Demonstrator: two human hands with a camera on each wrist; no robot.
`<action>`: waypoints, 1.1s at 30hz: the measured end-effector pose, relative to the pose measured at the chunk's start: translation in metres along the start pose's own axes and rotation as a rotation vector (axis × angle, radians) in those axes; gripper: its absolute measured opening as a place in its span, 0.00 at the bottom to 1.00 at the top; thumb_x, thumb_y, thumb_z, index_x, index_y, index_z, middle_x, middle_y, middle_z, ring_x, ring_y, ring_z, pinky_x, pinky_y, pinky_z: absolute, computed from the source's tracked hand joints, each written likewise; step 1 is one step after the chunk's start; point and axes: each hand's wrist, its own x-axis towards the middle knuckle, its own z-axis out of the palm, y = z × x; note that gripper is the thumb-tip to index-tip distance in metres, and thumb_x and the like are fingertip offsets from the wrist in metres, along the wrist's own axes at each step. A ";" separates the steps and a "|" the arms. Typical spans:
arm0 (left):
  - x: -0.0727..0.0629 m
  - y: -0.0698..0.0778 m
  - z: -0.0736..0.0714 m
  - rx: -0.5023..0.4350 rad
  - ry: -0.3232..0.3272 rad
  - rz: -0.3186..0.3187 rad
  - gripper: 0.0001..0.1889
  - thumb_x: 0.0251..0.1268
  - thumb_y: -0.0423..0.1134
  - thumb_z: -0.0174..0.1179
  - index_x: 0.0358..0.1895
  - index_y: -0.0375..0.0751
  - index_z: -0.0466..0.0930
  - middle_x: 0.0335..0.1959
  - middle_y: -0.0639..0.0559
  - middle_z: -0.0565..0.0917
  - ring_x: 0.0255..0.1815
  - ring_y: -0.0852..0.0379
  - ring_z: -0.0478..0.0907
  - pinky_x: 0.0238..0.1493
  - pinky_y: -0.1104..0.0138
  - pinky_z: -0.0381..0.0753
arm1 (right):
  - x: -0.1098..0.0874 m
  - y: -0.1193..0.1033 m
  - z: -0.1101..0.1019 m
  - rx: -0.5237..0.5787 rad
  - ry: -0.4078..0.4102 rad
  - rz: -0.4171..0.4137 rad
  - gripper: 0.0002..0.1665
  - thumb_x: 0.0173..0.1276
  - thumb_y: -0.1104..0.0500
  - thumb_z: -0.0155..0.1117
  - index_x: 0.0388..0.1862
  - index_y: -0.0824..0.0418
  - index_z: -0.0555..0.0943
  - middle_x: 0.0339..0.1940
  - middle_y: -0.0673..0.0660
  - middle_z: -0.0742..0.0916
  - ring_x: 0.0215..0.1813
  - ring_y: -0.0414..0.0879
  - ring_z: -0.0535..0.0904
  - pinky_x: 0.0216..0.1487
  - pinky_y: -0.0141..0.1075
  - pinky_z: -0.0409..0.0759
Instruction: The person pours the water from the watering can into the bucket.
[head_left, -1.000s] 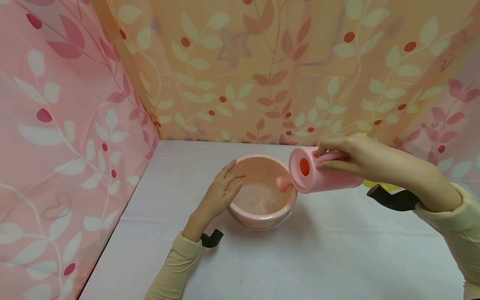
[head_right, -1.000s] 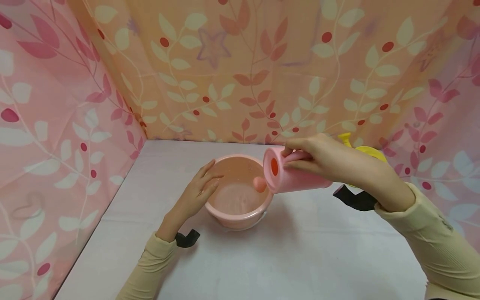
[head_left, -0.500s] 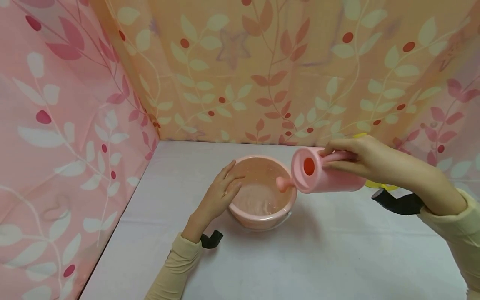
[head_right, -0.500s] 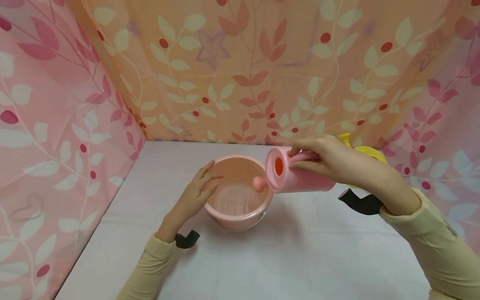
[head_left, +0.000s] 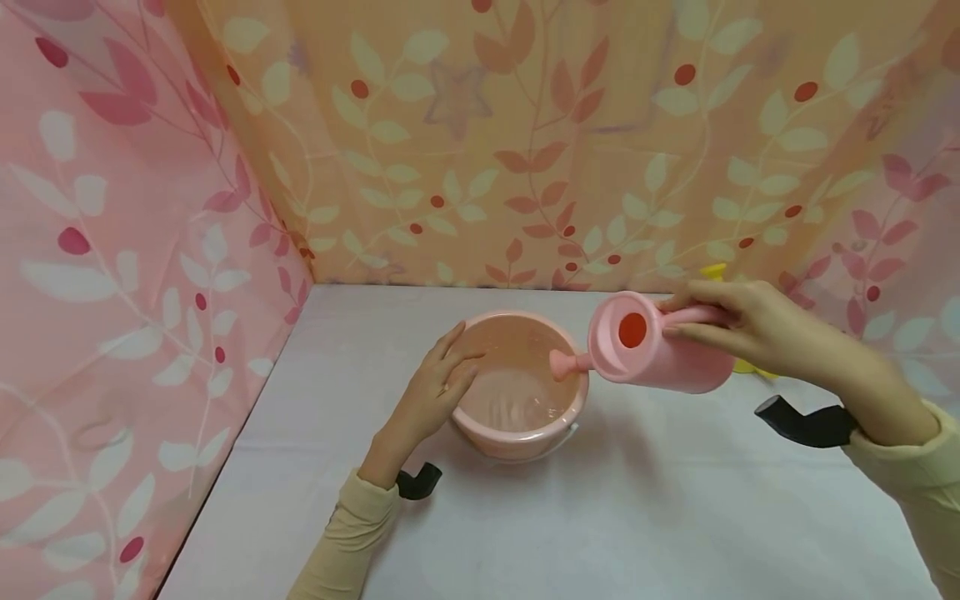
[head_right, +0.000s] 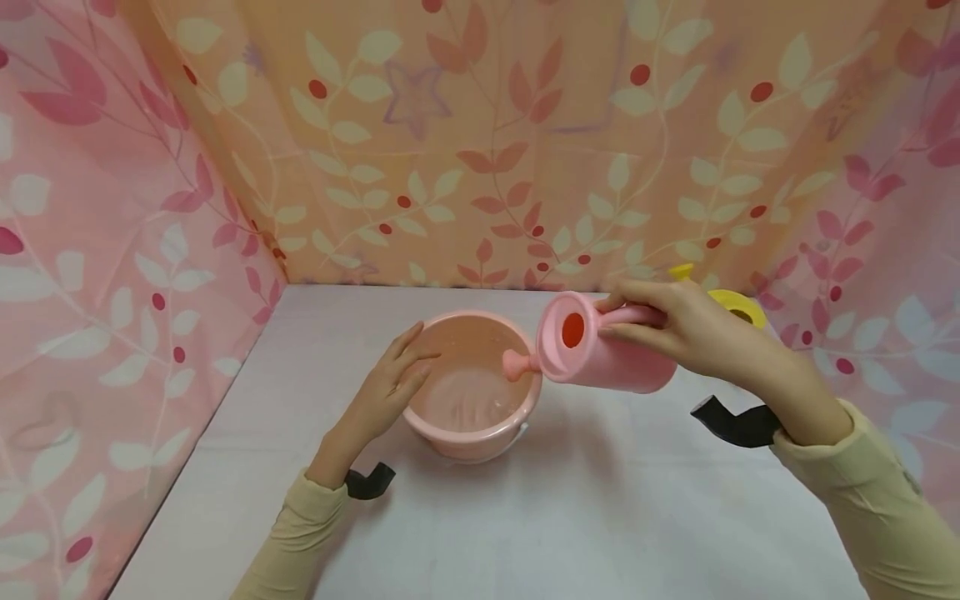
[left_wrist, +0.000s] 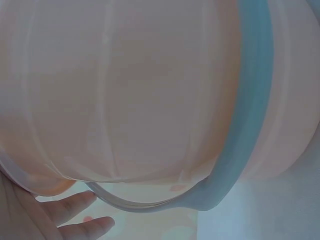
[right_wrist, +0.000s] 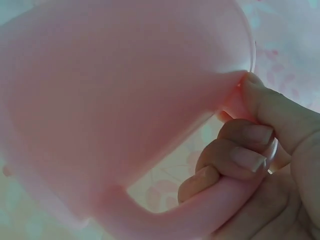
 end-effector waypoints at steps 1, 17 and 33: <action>0.000 0.000 0.000 -0.001 0.001 0.002 0.17 0.70 0.47 0.49 0.58 0.51 0.76 0.73 0.54 0.54 0.72 0.49 0.54 0.63 0.45 0.61 | -0.002 0.001 0.001 -0.006 0.007 0.010 0.21 0.49 0.63 0.74 0.39 0.43 0.80 0.32 0.37 0.82 0.32 0.30 0.75 0.33 0.20 0.72; 0.000 -0.002 0.000 -0.001 -0.002 0.020 0.17 0.70 0.47 0.48 0.57 0.49 0.76 0.73 0.51 0.53 0.71 0.45 0.54 0.61 0.42 0.62 | -0.022 0.021 0.015 0.029 0.123 0.004 0.27 0.44 0.68 0.75 0.42 0.44 0.81 0.30 0.37 0.83 0.32 0.30 0.72 0.32 0.20 0.70; -0.001 0.000 0.001 0.000 0.008 0.025 0.16 0.70 0.44 0.49 0.56 0.49 0.76 0.73 0.49 0.54 0.72 0.45 0.54 0.61 0.42 0.62 | -0.046 0.036 0.027 0.245 0.132 0.199 0.19 0.55 0.72 0.66 0.44 0.56 0.81 0.36 0.45 0.84 0.38 0.34 0.77 0.35 0.20 0.76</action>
